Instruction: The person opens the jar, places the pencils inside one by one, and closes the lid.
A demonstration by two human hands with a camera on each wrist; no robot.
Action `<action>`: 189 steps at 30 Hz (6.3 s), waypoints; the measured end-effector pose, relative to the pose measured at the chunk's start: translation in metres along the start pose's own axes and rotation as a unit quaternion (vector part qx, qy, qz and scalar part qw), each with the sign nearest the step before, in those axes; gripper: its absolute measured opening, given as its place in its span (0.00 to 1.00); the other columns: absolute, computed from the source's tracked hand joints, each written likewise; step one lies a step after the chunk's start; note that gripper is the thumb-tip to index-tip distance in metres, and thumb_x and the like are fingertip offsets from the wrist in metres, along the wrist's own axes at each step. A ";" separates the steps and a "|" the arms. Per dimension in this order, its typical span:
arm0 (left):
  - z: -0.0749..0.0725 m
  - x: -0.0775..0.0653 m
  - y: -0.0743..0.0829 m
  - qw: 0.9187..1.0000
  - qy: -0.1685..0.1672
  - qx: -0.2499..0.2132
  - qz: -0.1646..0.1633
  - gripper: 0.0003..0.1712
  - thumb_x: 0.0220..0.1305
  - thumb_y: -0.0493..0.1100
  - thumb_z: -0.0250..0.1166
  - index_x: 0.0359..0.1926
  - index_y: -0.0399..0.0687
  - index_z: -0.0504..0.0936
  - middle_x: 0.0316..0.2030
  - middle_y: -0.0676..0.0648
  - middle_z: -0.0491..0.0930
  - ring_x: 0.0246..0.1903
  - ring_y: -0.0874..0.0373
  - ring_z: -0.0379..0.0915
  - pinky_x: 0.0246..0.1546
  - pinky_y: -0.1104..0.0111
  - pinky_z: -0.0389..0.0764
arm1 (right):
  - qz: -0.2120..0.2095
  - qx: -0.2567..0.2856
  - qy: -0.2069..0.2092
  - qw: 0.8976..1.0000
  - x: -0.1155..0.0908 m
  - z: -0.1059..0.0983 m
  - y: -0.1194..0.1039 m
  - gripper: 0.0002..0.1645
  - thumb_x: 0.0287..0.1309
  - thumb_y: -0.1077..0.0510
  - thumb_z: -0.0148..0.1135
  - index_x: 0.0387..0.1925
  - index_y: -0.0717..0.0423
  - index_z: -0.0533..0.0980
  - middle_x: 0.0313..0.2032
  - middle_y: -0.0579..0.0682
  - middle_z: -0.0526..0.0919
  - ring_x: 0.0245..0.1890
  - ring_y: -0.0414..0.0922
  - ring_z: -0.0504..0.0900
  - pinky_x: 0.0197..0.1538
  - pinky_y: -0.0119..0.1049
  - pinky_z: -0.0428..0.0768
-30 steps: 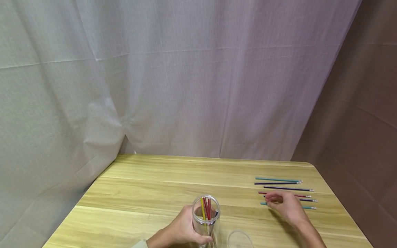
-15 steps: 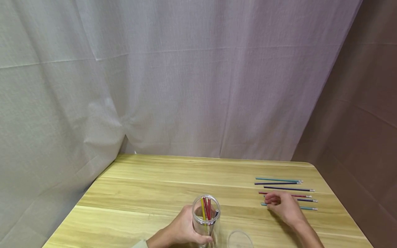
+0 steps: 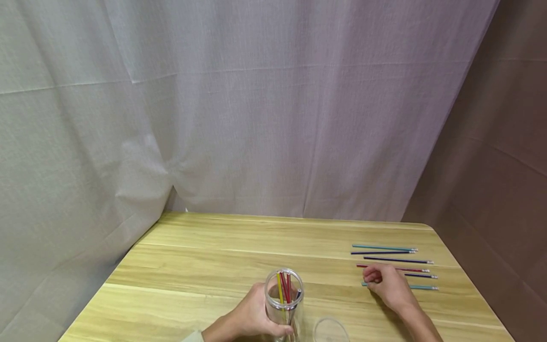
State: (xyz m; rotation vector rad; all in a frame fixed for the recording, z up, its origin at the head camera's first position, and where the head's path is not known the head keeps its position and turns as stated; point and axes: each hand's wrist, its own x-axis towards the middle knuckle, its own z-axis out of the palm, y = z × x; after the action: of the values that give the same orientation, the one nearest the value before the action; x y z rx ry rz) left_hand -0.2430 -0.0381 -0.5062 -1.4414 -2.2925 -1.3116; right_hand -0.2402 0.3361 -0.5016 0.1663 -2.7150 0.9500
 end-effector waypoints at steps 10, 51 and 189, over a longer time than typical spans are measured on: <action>0.001 -0.001 0.000 1.000 0.003 0.006 0.004 0.40 0.48 0.52 0.86 0.61 0.58 0.76 0.46 0.65 0.85 0.43 0.77 0.79 0.45 0.82 0.79 | -0.012 -0.010 -0.001 1.000 0.001 0.005 -0.001 0.15 0.46 0.74 0.79 0.34 0.58 0.85 0.28 0.43 0.87 0.28 0.33 0.83 0.36 0.31 0.83; 0.001 -0.001 -0.002 1.000 0.006 -0.001 0.005 0.41 0.47 0.52 0.86 0.61 0.59 0.76 0.45 0.66 0.85 0.43 0.77 0.79 0.45 0.82 0.79 | -0.120 0.048 0.105 0.986 0.004 -0.016 -0.121 0.15 0.57 0.70 0.76 0.39 0.48 0.88 0.33 0.42 0.90 0.34 0.31 0.85 0.39 0.23 0.82; -0.001 0.001 -0.001 0.998 -0.024 -0.058 -0.020 0.42 0.53 0.51 0.84 0.65 0.53 0.74 0.50 0.61 0.86 0.46 0.74 0.81 0.47 0.78 0.82 | -0.086 0.404 0.075 0.907 -0.038 0.000 -0.244 0.10 0.65 0.75 0.66 0.46 0.68 0.82 0.43 0.54 0.85 0.42 0.42 0.86 0.48 0.32 0.87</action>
State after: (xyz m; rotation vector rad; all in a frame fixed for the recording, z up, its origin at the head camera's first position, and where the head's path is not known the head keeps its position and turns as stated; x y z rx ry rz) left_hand -0.2443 -0.0385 -0.5057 -1.4850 -2.3211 -1.4600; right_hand -0.1565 0.1465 -0.3669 0.4504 -1.9661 1.8731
